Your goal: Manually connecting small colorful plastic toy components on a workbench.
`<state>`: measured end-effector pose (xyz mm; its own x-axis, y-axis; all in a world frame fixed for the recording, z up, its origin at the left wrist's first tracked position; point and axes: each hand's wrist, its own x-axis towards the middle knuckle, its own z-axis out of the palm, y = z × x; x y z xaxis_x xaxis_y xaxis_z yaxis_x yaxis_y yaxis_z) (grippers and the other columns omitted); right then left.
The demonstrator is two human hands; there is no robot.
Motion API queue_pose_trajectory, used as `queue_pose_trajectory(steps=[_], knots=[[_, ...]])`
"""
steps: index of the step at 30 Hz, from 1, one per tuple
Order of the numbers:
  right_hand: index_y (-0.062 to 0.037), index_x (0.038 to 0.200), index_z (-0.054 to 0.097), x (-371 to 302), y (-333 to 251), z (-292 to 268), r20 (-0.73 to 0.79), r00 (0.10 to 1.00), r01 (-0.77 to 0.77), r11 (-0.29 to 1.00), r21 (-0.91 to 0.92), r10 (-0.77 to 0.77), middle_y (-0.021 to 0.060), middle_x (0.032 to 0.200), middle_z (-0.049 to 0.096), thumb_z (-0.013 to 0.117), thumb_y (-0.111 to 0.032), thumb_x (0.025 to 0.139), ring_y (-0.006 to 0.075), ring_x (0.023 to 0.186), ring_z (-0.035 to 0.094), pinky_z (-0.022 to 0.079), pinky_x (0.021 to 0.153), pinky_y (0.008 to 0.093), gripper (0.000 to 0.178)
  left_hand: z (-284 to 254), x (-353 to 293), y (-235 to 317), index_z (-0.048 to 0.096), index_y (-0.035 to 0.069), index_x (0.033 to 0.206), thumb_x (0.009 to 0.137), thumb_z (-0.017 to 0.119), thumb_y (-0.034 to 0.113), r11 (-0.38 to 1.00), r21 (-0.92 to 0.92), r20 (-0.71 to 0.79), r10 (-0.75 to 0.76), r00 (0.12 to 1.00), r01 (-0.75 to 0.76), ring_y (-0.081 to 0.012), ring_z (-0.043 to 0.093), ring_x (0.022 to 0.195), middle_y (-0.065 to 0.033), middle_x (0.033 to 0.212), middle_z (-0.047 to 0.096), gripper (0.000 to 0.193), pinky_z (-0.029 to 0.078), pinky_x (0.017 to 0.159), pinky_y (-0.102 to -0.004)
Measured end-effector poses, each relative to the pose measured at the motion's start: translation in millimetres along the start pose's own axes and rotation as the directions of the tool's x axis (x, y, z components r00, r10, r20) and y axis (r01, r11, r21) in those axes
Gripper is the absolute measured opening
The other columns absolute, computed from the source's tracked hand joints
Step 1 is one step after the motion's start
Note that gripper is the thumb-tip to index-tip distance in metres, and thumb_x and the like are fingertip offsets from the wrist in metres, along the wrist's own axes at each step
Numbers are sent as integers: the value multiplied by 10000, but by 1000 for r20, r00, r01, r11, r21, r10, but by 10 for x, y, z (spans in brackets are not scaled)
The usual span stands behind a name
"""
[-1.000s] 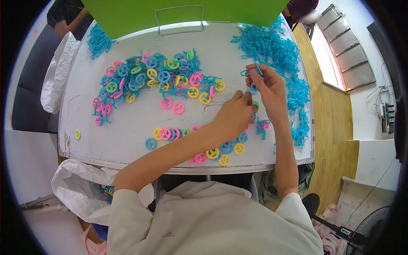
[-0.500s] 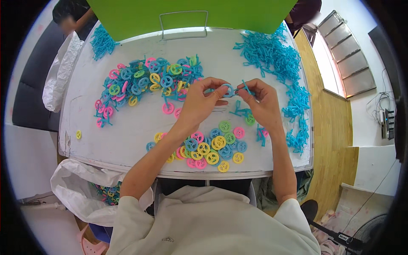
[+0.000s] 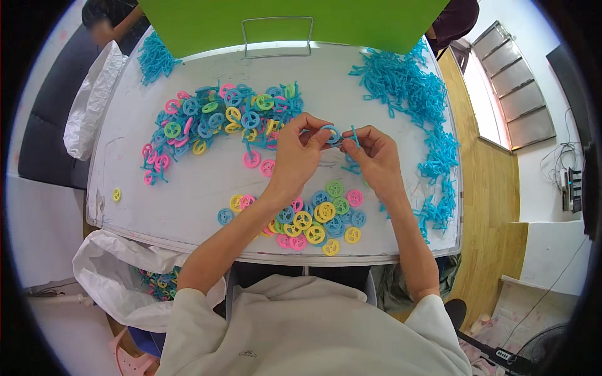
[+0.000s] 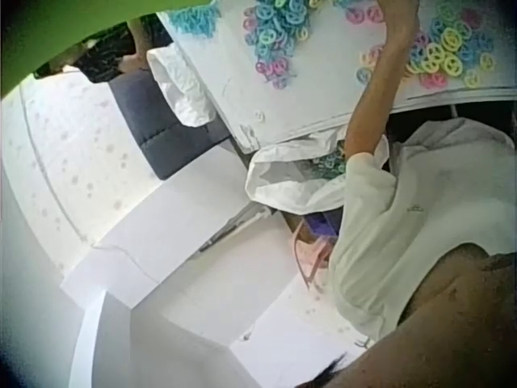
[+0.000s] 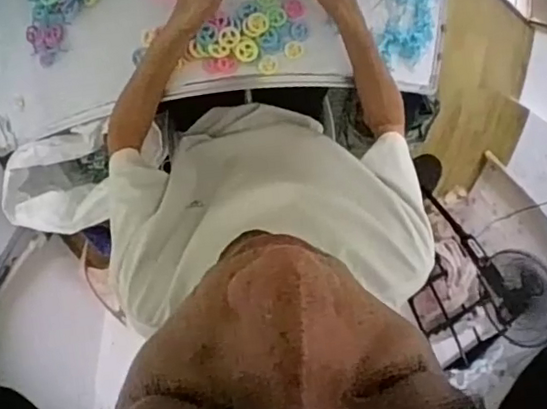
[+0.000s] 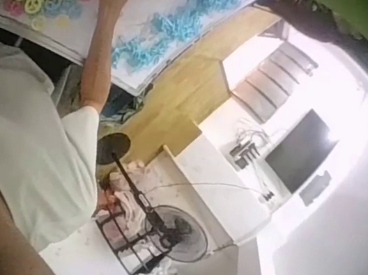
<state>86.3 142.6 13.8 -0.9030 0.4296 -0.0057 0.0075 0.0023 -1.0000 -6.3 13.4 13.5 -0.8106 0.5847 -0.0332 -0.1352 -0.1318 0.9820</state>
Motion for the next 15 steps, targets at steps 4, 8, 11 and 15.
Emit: queue_pose_trajectory(steps=[4, 8, 11, 15], knots=[[22, 1016, 600, -11, -38, 1, 14, 997, -77, 992, 97, 76, 65, 879, 669, 644, -37, 868, 106, 818, 615, 488, 754, 234, 165, -4, -6, 16, 609, -19, 952, 870, 589, -12, 984, 156, -2, 88, 996, -87, -106, 604, 756, -67, 894, 621, 85, 539, 715, -256], [22, 1066, 594, -57, -141, 107, -120, 992, -49, 999, -1, 48, 101, 892, 684, 658, -27, 855, 135, 806, 658, 509, 710, 219, 226, -4, -15, 67, 627, -21, 992, 865, 598, -8, 992, 94, -12, 89, 996, -87, -120, 625, 769, -76, 934, 635, 131, 546, 697, -253], [19, 1064, 600, -75, -157, 120, -170, 983, 67, 997, -26, -70, 116, 861, 690, 671, -23, 843, 157, 792, 679, 523, 677, 218, 236, -21, -13, 9, 639, -19, 1031, 873, 591, -2, 985, 113, 4, 130, 992, -130, -141, 648, 800, -87, 973, 644, 167, 556, 693, -253], [29, 1039, 608, -42, -92, 83, -167, 981, 83, 992, -100, -99, 113, 824, 690, 675, -31, 842, 153, 778, 677, 529, 671, 228, 216, 5, -46, 8, 643, -24, 1045, 890, 569, 5, 986, 76, 19, 145, 989, -146, -150, 659, 828, -97, 990, 651, 174, 563, 723, -259]])
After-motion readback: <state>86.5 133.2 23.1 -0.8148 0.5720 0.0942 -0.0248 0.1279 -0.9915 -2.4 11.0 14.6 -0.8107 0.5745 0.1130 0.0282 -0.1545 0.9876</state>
